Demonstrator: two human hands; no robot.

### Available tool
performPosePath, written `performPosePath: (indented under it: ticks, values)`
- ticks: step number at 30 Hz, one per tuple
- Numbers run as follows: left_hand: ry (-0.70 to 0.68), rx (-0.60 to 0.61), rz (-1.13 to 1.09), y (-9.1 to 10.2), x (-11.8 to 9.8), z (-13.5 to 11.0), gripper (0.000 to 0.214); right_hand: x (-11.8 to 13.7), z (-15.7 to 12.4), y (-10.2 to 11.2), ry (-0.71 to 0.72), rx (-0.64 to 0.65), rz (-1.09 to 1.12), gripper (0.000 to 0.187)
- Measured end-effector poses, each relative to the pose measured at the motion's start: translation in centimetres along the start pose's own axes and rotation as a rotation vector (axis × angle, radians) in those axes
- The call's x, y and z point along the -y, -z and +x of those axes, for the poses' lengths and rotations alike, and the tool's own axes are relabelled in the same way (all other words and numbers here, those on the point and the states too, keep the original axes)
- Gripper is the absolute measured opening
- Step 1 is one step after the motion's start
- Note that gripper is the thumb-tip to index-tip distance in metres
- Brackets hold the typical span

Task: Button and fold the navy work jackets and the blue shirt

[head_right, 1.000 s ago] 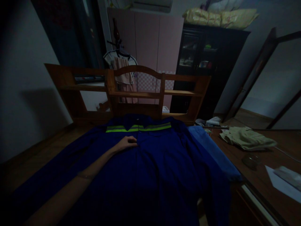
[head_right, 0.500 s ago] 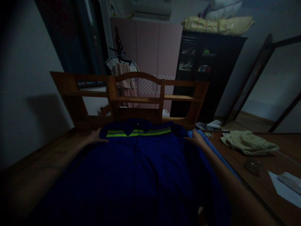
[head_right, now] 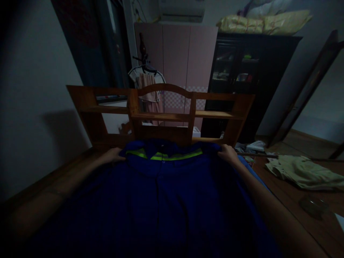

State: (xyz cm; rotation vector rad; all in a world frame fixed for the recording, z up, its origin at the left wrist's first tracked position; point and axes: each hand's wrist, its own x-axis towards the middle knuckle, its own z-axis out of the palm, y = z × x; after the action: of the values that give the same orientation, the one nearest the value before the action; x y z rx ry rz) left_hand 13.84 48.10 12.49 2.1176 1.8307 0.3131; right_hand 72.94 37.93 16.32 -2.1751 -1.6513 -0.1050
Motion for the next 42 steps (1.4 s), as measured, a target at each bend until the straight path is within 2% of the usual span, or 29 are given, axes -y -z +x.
performPosePath:
  ticks: [4, 7, 10, 12, 16, 19, 21, 22, 23, 25, 26, 27, 28, 30, 32, 35, 39, 42]
  values:
    - [0.027, -0.198, -0.030, 1.0, -0.6, 0.8, 0.036, 0.7, 3.2, 0.8, -0.057, -0.085, -0.037, 0.032]
    - [0.066, -0.348, -0.024, 0.9, -1.6, 1.6, 0.039, 1.6, 5.1, 0.3, -0.122, -0.175, -0.055, 0.038]
    - [0.056, -0.521, -0.016, -0.6, -2.6, 2.3, 0.041, 2.4, 5.6, -1.3, -0.173, -0.224, -0.064, 0.046]
    - [0.032, -0.581, -0.021, -2.3, -3.1, 2.3, 0.052, 2.7, 4.9, -2.9, -0.166, -0.190, -0.059, 0.054]
    - [0.038, -0.493, 0.030, -5.4, -4.5, 0.3, 0.084, 3.2, 1.4, -5.8, -0.087, -0.082, -0.059, 0.087]
    - [-0.095, -0.530, 0.102, -6.1, -7.1, -2.5, 0.074, 5.1, -2.8, -6.0, 0.089, -0.179, -0.066, 0.100]
    - [-0.265, -0.506, 0.045, -6.1, -9.7, -4.6, 0.056, 7.5, -6.3, -5.2, 0.280, -0.228, 0.027, 0.088]
    - [-0.373, -0.410, -0.016, -6.1, -11.0, -5.5, 0.045, 8.8, -8.1, -4.6, 0.392, -0.188, 0.120, 0.077]
    - [-0.502, -0.247, -0.086, -6.3, -12.2, -6.4, 0.035, 10.2, -10.0, -4.1, 0.497, -0.107, 0.227, 0.064]
    - [-0.733, 0.138, -0.217, -6.9, -14.0, -7.9, 0.024, 12.7, -13.8, -3.5, 0.703, 0.172, 0.404, 0.042]
    - [-0.809, 0.285, -0.262, -7.4, -14.5, -8.5, 0.023, 13.6, -15.5, -3.5, 0.767, 0.315, 0.455, 0.035]
    - [-0.850, 0.375, -0.290, -7.9, -14.7, -8.8, 0.024, 14.3, -17.1, -3.7, 0.800, 0.414, 0.483, 0.030]
    - [-0.864, 0.412, -0.304, -8.5, -14.7, -9.1, 0.028, 14.8, -18.3, -4.2, 0.805, 0.470, 0.490, 0.027]
    - [-0.850, 0.401, -0.317, -9.6, -14.2, -9.2, 0.037, 15.2, -20.0, -5.6, 0.768, 0.488, 0.488, 0.026]
    - [-0.807, 0.374, -0.345, -10.3, -13.5, -9.1, 0.043, 15.2, -20.5, -7.1, 0.709, 0.448, 0.512, 0.025]
    - [-0.682, 0.290, -0.360, -11.2, -12.7, -10.1, 0.037, 14.9, -20.4, -8.9, 0.647, 0.375, 0.583, 0.022]
    - [-0.478, 0.112, -0.352, -12.8, -13.1, -13.9, 0.011, 14.6, -20.5, -9.9, 0.670, 0.312, 0.579, 0.024]
    - [-0.336, -0.030, -0.401, -14.3, -14.1, -16.6, 0.006, 14.6, -20.9, -10.0, 0.709, 0.301, 0.532, 0.028]
